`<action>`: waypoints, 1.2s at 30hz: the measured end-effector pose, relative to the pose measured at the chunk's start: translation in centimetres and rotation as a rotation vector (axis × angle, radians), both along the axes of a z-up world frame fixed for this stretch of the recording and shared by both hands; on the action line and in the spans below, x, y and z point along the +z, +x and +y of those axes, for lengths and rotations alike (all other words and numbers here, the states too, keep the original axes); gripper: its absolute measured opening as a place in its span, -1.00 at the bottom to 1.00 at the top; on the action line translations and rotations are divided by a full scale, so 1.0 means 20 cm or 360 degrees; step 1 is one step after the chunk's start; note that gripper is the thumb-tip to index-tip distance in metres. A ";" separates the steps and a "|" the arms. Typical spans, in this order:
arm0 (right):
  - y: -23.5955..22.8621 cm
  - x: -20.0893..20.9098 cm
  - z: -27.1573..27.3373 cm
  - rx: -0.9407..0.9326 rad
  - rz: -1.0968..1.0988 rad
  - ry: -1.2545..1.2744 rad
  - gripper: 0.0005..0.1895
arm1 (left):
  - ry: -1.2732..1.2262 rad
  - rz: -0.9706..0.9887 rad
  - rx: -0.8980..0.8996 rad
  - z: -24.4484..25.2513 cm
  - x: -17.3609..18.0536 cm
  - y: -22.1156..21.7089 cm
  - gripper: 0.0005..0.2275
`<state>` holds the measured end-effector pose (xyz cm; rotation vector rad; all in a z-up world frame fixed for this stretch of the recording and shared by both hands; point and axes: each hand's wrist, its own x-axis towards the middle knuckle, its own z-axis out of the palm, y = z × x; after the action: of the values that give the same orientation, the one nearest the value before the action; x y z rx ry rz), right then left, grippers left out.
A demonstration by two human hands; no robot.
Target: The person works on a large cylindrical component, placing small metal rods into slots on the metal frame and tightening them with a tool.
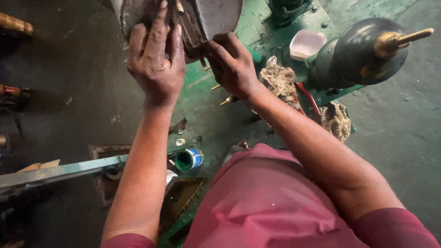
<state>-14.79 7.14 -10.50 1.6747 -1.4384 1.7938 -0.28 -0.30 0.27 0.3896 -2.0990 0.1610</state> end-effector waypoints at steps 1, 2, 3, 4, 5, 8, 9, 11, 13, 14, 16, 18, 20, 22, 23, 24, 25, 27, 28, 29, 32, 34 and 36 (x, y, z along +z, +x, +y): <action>0.00 0.00 0.00 -0.0006 -0.0001 0.0017 -0.66 | 0.0003 -0.0009 -0.0001 0.00 0.00 0.00 -0.65; 0.00 0.00 0.00 -0.0012 -0.0001 0.0034 -0.66 | 0.0007 -0.0018 -0.0001 0.01 0.01 0.00 -0.65; 0.00 0.00 0.01 -0.0020 -0.0001 0.0049 -0.66 | -0.0006 -0.0028 0.0029 0.01 0.01 0.00 -0.65; 0.00 0.00 0.01 -0.0010 -0.0012 0.0040 -0.66 | -0.0018 -0.0038 0.0059 0.01 0.01 0.00 -0.64; 0.00 0.00 0.00 0.0002 -0.0023 0.0031 -0.65 | -0.0030 -0.0048 0.0091 0.01 0.02 0.00 -0.64; 0.00 0.01 0.00 0.0013 -0.0039 0.0019 -0.63 | -0.0056 -0.0018 -0.0021 0.02 0.03 0.00 -0.64; 0.00 0.01 0.00 0.0008 -0.0039 0.0013 -0.62 | -0.0041 -0.0014 -0.0010 0.02 0.03 0.00 -0.64; -0.01 0.01 0.00 0.0045 -0.0025 -0.0006 -0.62 | -0.0002 -0.0009 0.0010 0.02 0.03 -0.01 -0.65; -0.02 0.01 0.00 0.0056 -0.0025 -0.0002 -0.63 | -0.0088 -0.0007 0.0006 0.03 0.02 -0.01 -0.64; -0.02 0.01 0.00 0.0051 -0.0031 0.0008 -0.63 | -0.0133 -0.0006 0.0005 0.03 0.03 -0.01 -0.64; -0.01 0.01 0.00 0.0053 -0.0037 0.0021 -0.64 | 0.0011 -0.0038 0.0007 0.02 0.03 0.00 -0.65; -0.02 0.02 0.00 0.0052 -0.0024 0.0025 -0.64 | 0.0006 -0.0041 -0.0003 0.02 0.03 -0.01 -0.64; -0.02 0.02 0.00 0.0050 -0.0016 0.0016 -0.64 | -0.0146 -0.0026 -0.0009 0.01 0.03 -0.01 -0.61; -0.01 0.01 0.00 0.0061 -0.0014 0.0011 -0.64 | -0.0090 -0.0025 -0.0014 0.01 0.02 -0.01 -0.60; -0.01 0.02 0.00 0.0068 -0.0011 0.0008 -0.64 | -0.0066 -0.0022 -0.0019 0.01 0.02 -0.01 -0.59; -0.01 0.02 0.00 0.0075 -0.0008 0.0004 -0.64 | -0.0046 -0.0021 -0.0031 0.01 0.02 -0.01 -0.59; -0.01 0.02 0.00 0.0079 -0.0019 0.0000 -0.63 | -0.0025 -0.0022 -0.0042 0.01 0.02 -0.01 -0.58; -0.01 0.03 0.00 0.0087 -0.0042 -0.0009 -0.63 | -0.0003 -0.0022 -0.0065 0.01 0.02 -0.01 -0.57; -0.01 0.03 -0.01 0.0083 -0.0031 -0.0014 -0.62 | -0.0003 -0.0020 -0.0077 0.01 0.02 -0.01 -0.57; -0.01 0.03 0.00 0.0080 -0.0022 -0.0018 -0.62 | 0.0000 -0.0020 -0.0088 0.01 0.02 0.00 -0.57; -0.02 0.04 -0.01 0.0075 -0.0022 -0.0004 -0.62 | -0.0007 -0.0019 -0.0121 0.01 0.02 -0.01 -0.56; -0.02 0.03 0.00 0.0080 -0.0042 0.0004 -0.61 | 0.0051 -0.0043 -0.0046 0.02 0.01 0.00 -0.58; -0.01 0.03 0.00 0.0095 -0.0072 -0.0024 -0.60 | 0.0041 -0.0054 -0.0016 0.01 0.01 0.00 -0.59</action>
<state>-14.96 7.08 -9.88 1.6969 -1.4039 1.8809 -0.20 -0.04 0.40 0.3945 -2.1379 0.1359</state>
